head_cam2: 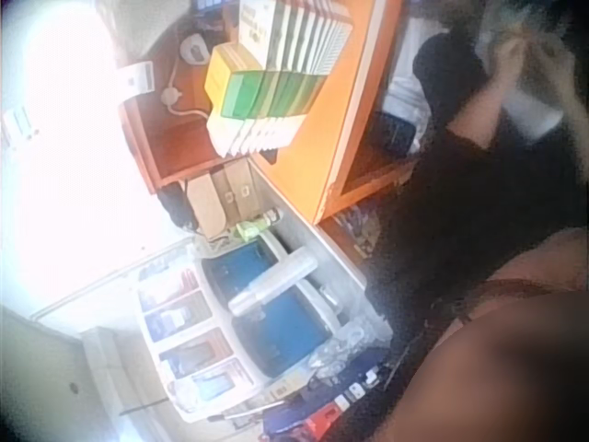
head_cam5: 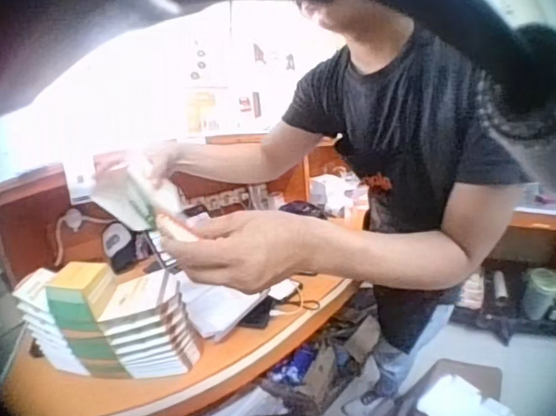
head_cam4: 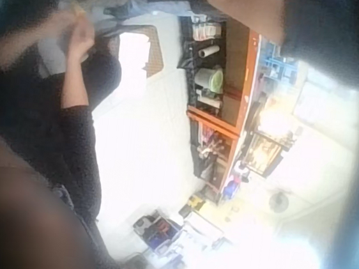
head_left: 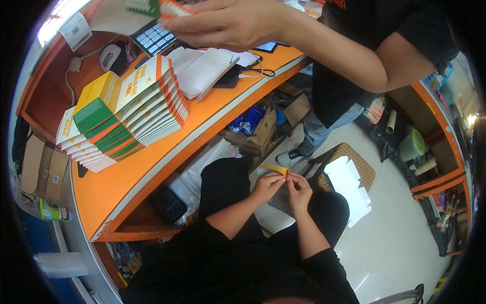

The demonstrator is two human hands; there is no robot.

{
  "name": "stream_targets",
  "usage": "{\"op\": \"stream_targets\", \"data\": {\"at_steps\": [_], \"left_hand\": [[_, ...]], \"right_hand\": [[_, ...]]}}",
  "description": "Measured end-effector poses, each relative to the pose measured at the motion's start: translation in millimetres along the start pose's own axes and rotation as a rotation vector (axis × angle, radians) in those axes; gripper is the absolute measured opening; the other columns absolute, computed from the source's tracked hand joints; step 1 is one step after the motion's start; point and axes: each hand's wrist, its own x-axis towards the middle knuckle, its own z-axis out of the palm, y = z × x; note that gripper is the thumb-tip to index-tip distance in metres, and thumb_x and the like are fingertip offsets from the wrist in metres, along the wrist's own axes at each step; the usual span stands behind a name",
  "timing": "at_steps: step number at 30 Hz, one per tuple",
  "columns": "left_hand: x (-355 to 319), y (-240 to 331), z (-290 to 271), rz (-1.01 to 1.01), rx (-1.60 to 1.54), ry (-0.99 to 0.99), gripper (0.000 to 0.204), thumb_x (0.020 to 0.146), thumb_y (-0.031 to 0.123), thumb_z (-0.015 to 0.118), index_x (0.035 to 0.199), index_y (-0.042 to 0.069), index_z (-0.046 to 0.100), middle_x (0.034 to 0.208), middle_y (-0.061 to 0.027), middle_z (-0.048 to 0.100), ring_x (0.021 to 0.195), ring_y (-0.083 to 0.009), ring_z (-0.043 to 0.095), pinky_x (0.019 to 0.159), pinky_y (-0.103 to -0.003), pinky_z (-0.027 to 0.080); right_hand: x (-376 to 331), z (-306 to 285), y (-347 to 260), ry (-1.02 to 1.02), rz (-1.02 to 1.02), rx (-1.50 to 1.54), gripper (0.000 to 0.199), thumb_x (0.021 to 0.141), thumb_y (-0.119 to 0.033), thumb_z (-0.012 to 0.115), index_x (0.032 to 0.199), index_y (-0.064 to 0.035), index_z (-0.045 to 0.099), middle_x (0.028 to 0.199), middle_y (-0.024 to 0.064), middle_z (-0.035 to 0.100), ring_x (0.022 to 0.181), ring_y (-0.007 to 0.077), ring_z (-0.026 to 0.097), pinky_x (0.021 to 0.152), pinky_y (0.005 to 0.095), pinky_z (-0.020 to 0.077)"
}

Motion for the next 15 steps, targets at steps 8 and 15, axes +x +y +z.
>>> {"op": "stream_targets", "data": {"at_steps": [8,15], "left_hand": [[-1,7,-3,-0.435,-0.503,0.034,0.022,0.094,0.018,0.059,0.104,0.000,0.066,0.099,-0.0060,0.067,0.087,-0.0138,0.063,0.083,-0.029,0.049],[4,-14,0,-0.401,-0.498,0.154,0.015,0.095,0.014,0.058,0.100,0.001,0.063,0.097,-0.0054,0.065,0.089,-0.0107,0.062,0.082,-0.026,0.050]], "right_hand": [[-3,-2,-6,-0.099,-0.025,0.033,0.009,0.083,-0.007,0.070,0.090,-0.0024,0.072,0.101,0.0099,0.070,0.095,0.0209,0.065,0.088,0.0318,0.0475],[0,-3,-4,-0.021,0.041,0.075,0.008,0.082,-0.006,0.070,0.087,-0.0002,0.071,0.099,0.0113,0.070,0.094,0.0213,0.065,0.087,0.0318,0.0480]]}}
